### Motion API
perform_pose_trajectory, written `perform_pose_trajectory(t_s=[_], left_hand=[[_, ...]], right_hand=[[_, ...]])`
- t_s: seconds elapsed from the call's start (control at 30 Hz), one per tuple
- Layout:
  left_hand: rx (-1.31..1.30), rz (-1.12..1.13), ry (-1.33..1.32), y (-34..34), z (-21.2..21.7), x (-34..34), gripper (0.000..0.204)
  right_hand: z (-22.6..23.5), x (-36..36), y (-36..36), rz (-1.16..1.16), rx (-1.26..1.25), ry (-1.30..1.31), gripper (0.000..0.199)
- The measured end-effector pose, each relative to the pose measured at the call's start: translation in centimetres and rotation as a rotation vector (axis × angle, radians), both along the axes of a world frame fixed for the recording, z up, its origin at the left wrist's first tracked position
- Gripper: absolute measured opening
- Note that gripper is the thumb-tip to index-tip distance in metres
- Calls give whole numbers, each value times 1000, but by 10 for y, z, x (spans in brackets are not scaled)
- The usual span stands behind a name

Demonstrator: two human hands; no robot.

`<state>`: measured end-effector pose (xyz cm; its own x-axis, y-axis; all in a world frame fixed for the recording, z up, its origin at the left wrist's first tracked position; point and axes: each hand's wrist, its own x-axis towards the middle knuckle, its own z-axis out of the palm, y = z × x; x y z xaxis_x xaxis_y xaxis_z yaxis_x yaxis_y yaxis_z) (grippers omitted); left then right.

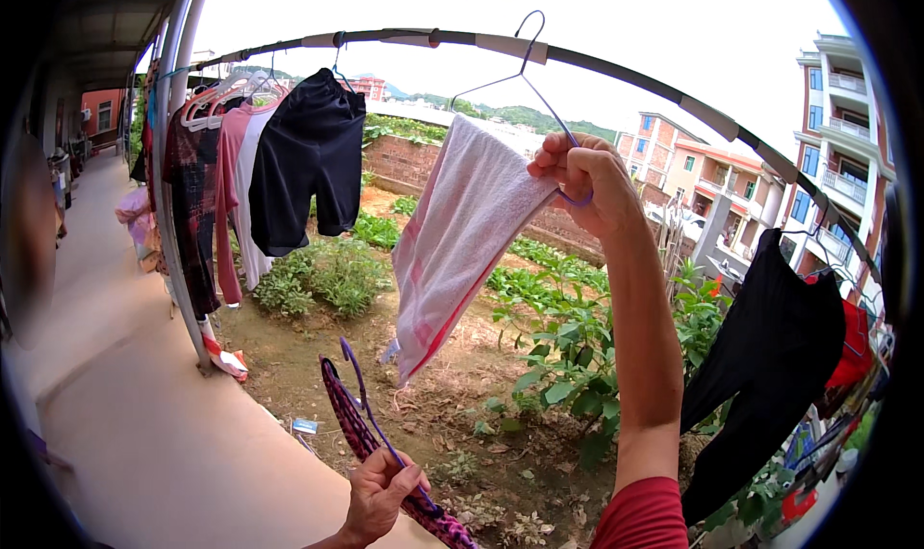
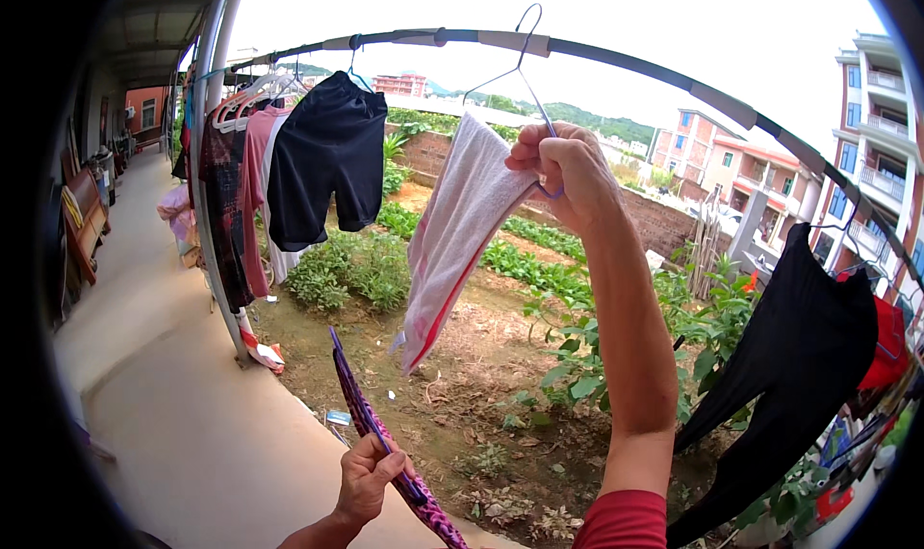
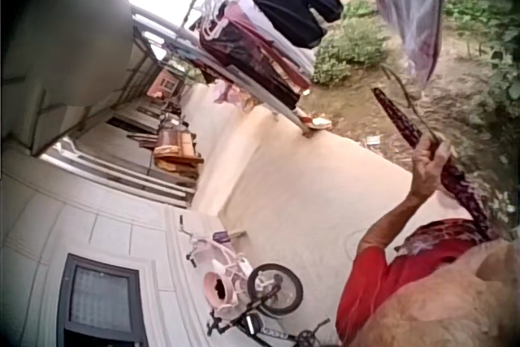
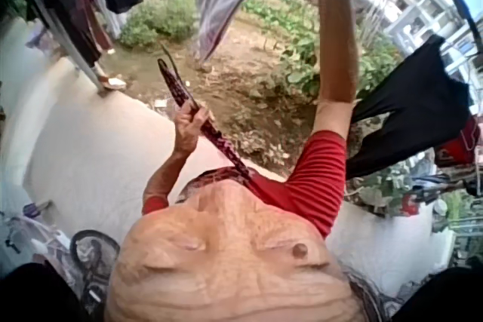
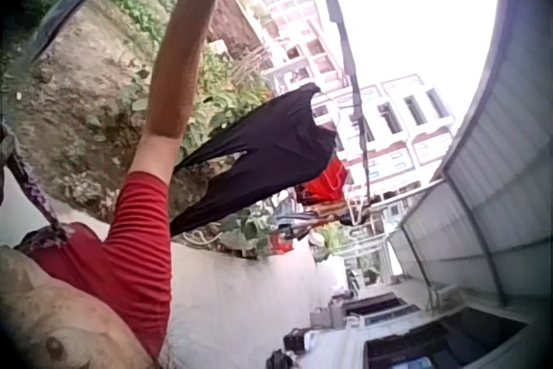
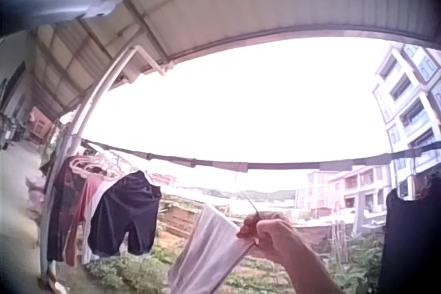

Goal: The person takes wet clothes from a pink basin, places them on hangers, and hangs them on a clothesline. The person handles several items including patterned shorts, a pink leopard-print top, black shorts, and a green top. The person also moves empty hangers and the basin to a washing area.

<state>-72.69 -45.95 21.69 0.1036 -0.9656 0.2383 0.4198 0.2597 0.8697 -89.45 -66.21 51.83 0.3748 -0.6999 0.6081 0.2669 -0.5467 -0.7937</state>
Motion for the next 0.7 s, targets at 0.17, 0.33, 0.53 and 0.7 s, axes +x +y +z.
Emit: perform_pose_trajectory(t_s=[0.17,0.33,0.53,0.7], left_hand=[[1,-104,-2,-7,-5,-18,7],[-46,-126,-1,-10,5,-46,8],[-76,-176,-23,-22,7,-74,10],[-70,-239,16,-35,7,-100,9]], right_hand=[[-12,-89,31,76,-52,-5,31],[-16,-155,75,-118,-69,-6,31],[-13,-214,101,-257,-90,-24,30],[-5,-261,112,-352,-80,-72,33]])
